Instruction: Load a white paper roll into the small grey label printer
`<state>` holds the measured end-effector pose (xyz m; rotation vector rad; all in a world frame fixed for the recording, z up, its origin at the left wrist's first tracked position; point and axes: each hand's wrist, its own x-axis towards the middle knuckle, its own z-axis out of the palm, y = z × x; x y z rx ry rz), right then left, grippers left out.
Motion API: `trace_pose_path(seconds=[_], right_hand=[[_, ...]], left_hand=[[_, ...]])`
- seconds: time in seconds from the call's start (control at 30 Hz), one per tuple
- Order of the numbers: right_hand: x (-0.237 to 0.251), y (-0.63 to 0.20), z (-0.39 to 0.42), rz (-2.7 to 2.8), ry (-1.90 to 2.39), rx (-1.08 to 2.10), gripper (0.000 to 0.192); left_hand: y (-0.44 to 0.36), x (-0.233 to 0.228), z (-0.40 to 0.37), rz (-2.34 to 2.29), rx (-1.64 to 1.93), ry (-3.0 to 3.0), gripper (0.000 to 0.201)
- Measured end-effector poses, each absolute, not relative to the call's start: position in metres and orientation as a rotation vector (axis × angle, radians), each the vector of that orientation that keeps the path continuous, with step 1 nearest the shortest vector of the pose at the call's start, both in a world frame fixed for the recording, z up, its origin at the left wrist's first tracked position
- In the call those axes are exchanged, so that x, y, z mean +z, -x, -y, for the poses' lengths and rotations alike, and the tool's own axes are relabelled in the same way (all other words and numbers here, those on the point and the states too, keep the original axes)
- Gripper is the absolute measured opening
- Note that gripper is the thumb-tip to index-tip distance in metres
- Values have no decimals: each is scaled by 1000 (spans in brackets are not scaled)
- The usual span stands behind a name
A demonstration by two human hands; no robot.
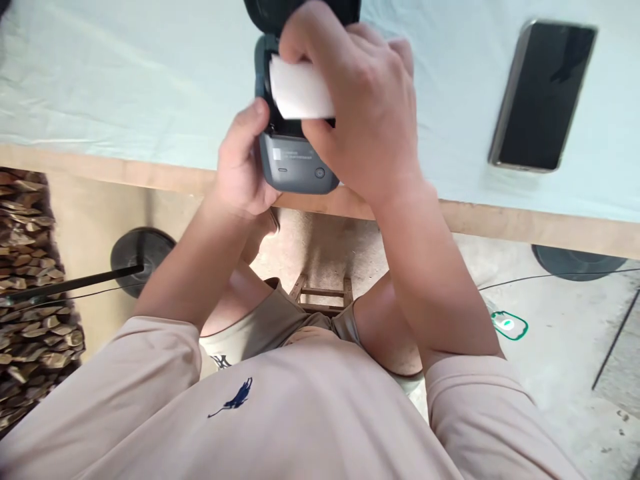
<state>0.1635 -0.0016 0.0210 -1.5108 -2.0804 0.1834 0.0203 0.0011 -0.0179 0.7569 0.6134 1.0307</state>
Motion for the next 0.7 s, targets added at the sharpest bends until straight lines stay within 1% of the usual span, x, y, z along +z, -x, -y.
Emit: trace_pose_path(seconds=[0.1, 0.2, 0.23, 0.3, 0.37, 0.43, 0.53, 0.6, 0.63, 0.7], right_hand=[[19, -168, 2, 2055, 1425, 116, 20], [19, -168, 7, 2116, 1312, 84, 25], [20, -167, 9, 2138, 1252, 104, 24], [20, -168, 11, 2114, 1124, 142, 25], [18, -170, 11, 1950, 1111, 150, 25], [14, -173, 6, 1710, 1204, 149, 21], [8, -174, -3, 1455, 1119, 273, 31], [9, -172, -5, 1429, 983, 367, 23], [12, -169, -4, 1406, 1012, 353, 18], [21, -166, 1, 1381, 1105, 333, 21]], left_hand=[[-19, -17, -1, -603, 1008, -747, 29], [-18, -15, -2, -552, 1032, -767, 36], [-17, -15, -1, -554, 1047, -773, 33], [-16, -15, -1, -587, 1063, -784, 21], [-15, -14, 0, -617, 1046, -807, 11], [-13, -13, 2, -639, 1000, -855, 19], [-11, -14, 3, -670, 962, -936, 37], [-10, -17, 2, -665, 975, -957, 45], [-10, -19, 2, -658, 980, -963, 48], [-8, -23, 0, -644, 974, -974, 55]])
